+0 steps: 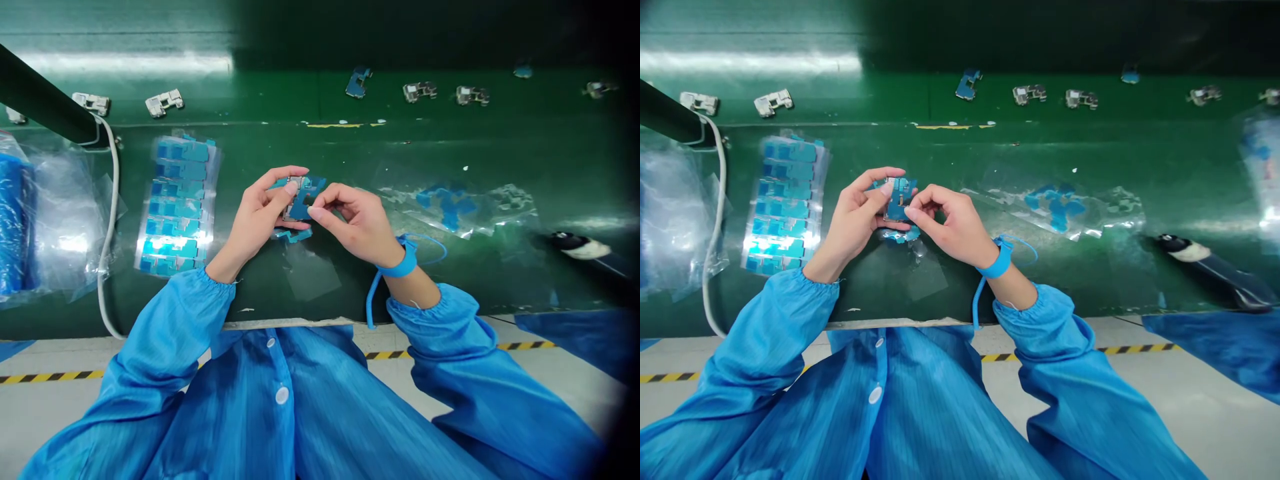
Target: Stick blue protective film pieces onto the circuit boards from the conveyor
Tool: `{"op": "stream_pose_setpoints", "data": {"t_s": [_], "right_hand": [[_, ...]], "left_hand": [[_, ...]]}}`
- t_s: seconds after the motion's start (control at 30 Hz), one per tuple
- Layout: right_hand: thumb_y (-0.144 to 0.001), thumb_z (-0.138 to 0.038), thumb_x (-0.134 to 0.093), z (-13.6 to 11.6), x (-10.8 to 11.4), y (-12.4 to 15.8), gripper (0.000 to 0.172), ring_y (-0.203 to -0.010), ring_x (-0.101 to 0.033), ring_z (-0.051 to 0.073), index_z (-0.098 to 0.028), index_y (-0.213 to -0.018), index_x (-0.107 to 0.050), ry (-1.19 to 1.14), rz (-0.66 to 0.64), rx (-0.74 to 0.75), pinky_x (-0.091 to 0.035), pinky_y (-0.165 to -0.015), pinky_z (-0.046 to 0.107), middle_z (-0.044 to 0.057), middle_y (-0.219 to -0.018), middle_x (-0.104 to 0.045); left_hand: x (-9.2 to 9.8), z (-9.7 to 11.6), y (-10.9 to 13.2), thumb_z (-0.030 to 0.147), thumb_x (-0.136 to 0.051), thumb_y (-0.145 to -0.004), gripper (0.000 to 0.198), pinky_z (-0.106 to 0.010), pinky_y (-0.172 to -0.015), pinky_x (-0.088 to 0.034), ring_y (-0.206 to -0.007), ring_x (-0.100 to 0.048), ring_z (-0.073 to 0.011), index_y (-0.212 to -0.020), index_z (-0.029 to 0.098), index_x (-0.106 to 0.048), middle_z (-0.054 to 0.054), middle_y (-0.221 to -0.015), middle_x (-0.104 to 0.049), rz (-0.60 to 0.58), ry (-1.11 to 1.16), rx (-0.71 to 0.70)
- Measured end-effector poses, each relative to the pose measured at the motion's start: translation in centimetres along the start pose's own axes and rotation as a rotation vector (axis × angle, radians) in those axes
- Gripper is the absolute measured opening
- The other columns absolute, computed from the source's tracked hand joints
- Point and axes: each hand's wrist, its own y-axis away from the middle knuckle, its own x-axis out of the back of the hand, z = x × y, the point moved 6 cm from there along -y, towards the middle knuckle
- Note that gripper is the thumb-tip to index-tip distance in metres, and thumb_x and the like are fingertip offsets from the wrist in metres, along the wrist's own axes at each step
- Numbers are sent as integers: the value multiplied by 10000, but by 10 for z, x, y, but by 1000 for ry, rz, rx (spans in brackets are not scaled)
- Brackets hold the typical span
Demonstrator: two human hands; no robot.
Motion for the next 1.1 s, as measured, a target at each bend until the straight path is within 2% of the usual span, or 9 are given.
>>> {"op": "stream_pose_setpoints", "data": {"t_s": [0.1,0.23,0.4,0.57,0.7,0.87,1.1], "right_hand": [[-979,-658,-827,1,-1,0,438,-744,-606,184,-242,-884,-727,30,-37,-24,-509,-700,344,21,-831,-715],[-964,-643,-848,5,-1,1,427,-747,-620,183,-242,-885,-724,38,-56,-42,-525,-702,338,21,-842,-726],[-953,-645,-860,7,-1,3,422,-747,-627,186,-255,-878,-715,64,-39,-24,-547,-711,351,21,-863,-735],[-943,-665,-860,7,-1,4,431,-806,-672,209,-264,-874,-719,67,-25,-31,-601,-754,370,28,-866,-739],[-939,-625,-878,7,0,4,408,-859,-696,226,-260,-860,-716,65,-22,-33,-628,-782,382,39,-874,-739],[-933,-554,-895,7,-1,3,359,-830,-678,204,-245,-864,-726,19,-27,-36,-619,-747,361,42,-891,-729],[-903,-546,-921,9,-1,3,363,-845,-682,212,-244,-851,-725,16,-25,-72,-625,-742,363,41,-890,-720]], "left_hand": [[-4,2,1,608,-621,-1107,424,-338,-778,-757,-951,-843,-203,-1360,282,-717,-42,-1142,-821,-13,-2,29],[-5,3,2,589,-544,-1133,438,-332,-790,-748,-1012,-854,-216,-1374,265,-713,-53,-1218,-832,-8,-29,55],[-6,2,2,563,-596,-1120,404,-362,-773,-747,-1044,-864,-270,-1327,252,-751,-62,-1154,-833,12,23,73],[-7,4,2,563,-606,-1119,406,-357,-789,-744,-1061,-857,-267,-1329,249,-755,-63,-1176,-839,-9,25,82],[-6,6,4,586,-594,-1117,428,-356,-784,-740,-1050,-854,-263,-1331,256,-765,-62,-1166,-842,18,-39,79],[-8,4,4,636,-604,-1101,467,-368,-794,-739,-1053,-854,-272,-1336,269,-771,-65,-1200,-834,1,-25,78],[-8,5,4,655,-583,-1097,478,-353,-787,-743,-1029,-850,-261,-1353,298,-772,-55,-1190,-851,3,-74,79]]}}
